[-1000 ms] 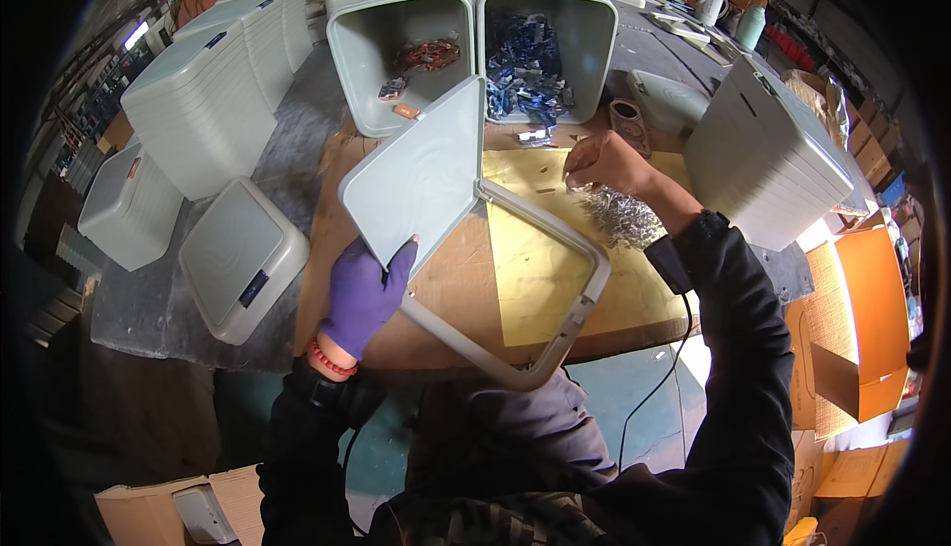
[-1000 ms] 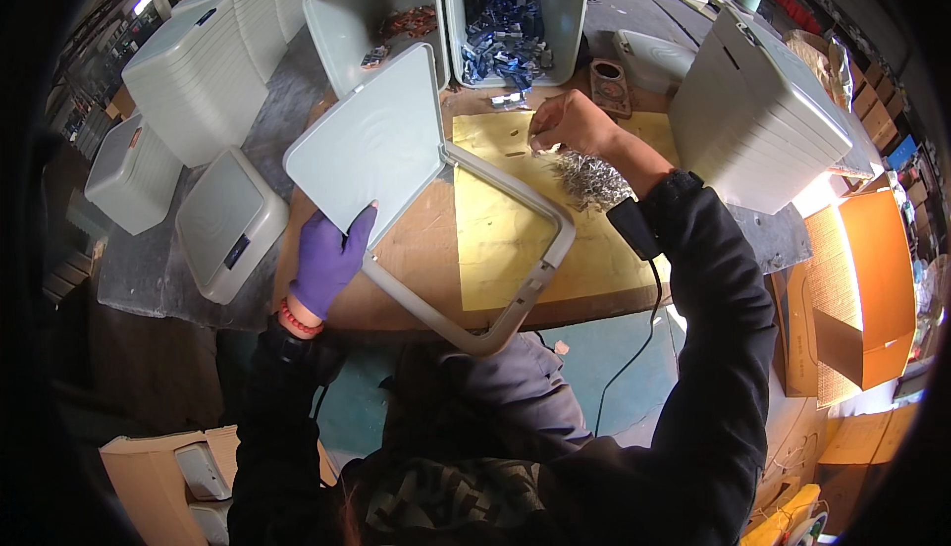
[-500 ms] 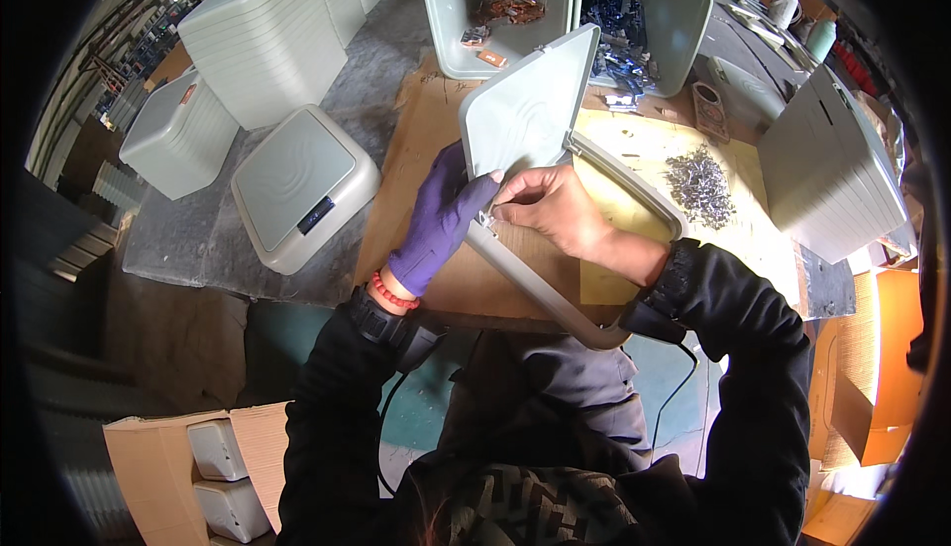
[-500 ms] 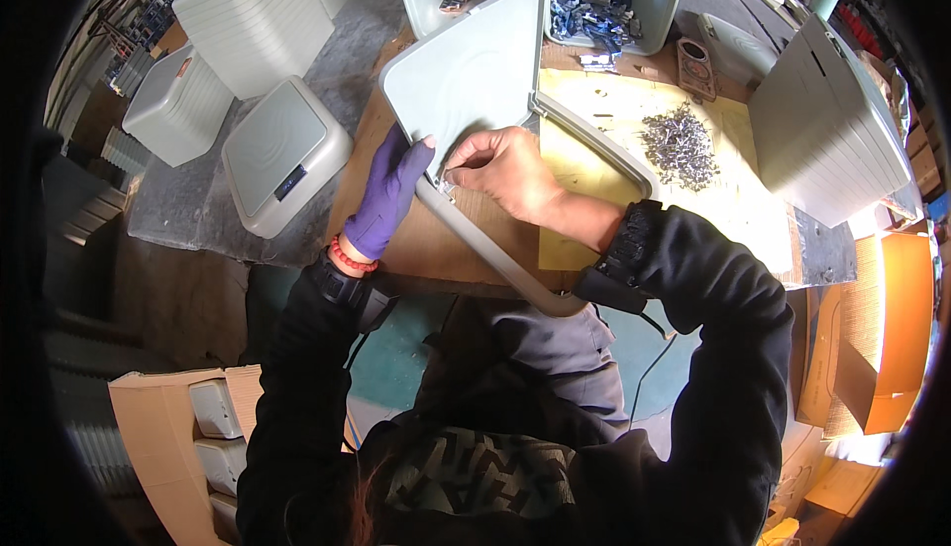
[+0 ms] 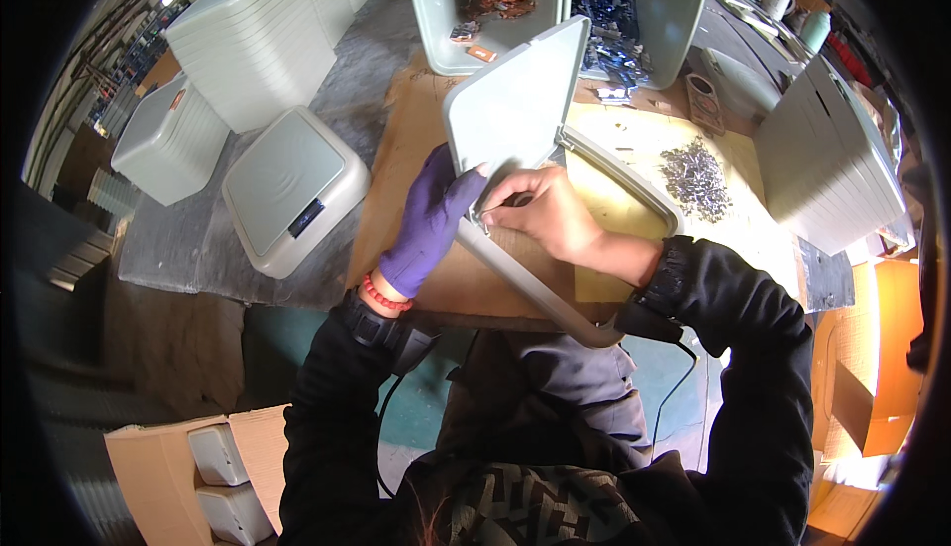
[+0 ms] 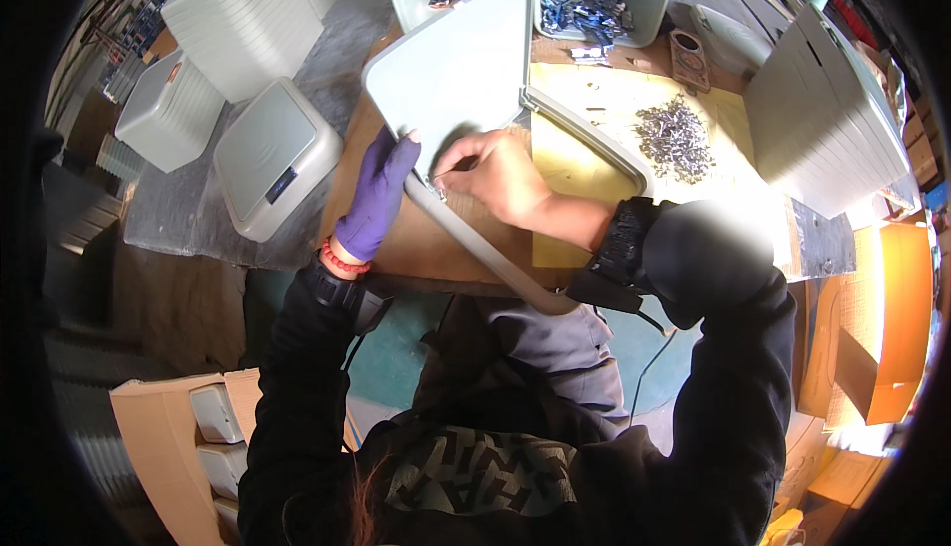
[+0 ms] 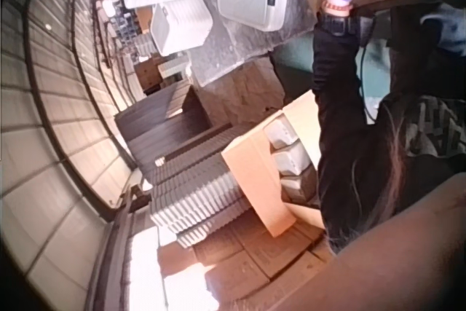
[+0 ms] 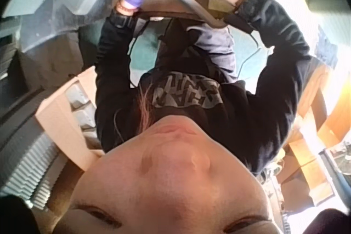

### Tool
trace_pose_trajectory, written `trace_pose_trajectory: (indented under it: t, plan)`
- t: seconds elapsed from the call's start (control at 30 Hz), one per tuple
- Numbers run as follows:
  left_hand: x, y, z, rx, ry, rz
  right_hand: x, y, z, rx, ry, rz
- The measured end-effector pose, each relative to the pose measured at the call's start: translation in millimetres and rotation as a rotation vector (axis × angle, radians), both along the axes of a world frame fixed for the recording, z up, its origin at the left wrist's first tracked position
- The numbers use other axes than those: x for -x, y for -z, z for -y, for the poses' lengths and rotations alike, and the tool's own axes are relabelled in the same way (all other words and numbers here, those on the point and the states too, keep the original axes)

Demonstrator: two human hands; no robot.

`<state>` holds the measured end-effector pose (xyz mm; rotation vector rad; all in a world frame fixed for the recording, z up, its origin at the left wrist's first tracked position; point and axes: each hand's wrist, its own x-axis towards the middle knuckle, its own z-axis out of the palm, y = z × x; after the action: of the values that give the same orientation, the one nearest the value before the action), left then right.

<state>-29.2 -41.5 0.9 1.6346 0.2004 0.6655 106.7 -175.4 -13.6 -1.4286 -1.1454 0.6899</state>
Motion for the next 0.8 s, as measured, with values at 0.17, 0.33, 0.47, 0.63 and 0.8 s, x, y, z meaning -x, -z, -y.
trace_pose_trajectory:
  t: [0.17, 0.33, 0.47, 0.63, 0.8]
  plan:
    - [1.0, -4.6, 2.8, -0.011, 0.001, -0.024, 0.8, -6.2, 2.6, -0.258, 0.025, 0.781]
    - [1.3, -6.9, 3.5, -0.016, 0.009, -0.043, -2.6, -13.8, 12.6, -0.176, 0.006, 0.934]
    - [1.2, -5.1, 4.4, 0.013, 0.006, -0.008, -2.8, -17.5, 14.0, -0.235, -0.016, 0.999]
    - [0.1, -5.0, 2.4, -0.017, 0.007, -0.035, 4.0, -15.2, 0.8, -0.278, -0.017, 0.905]
    - [1.0, -5.7, 1.4, -0.004, 0.008, -0.033, 7.8, -10.5, -2.7, -0.195, 0.068, 0.839]
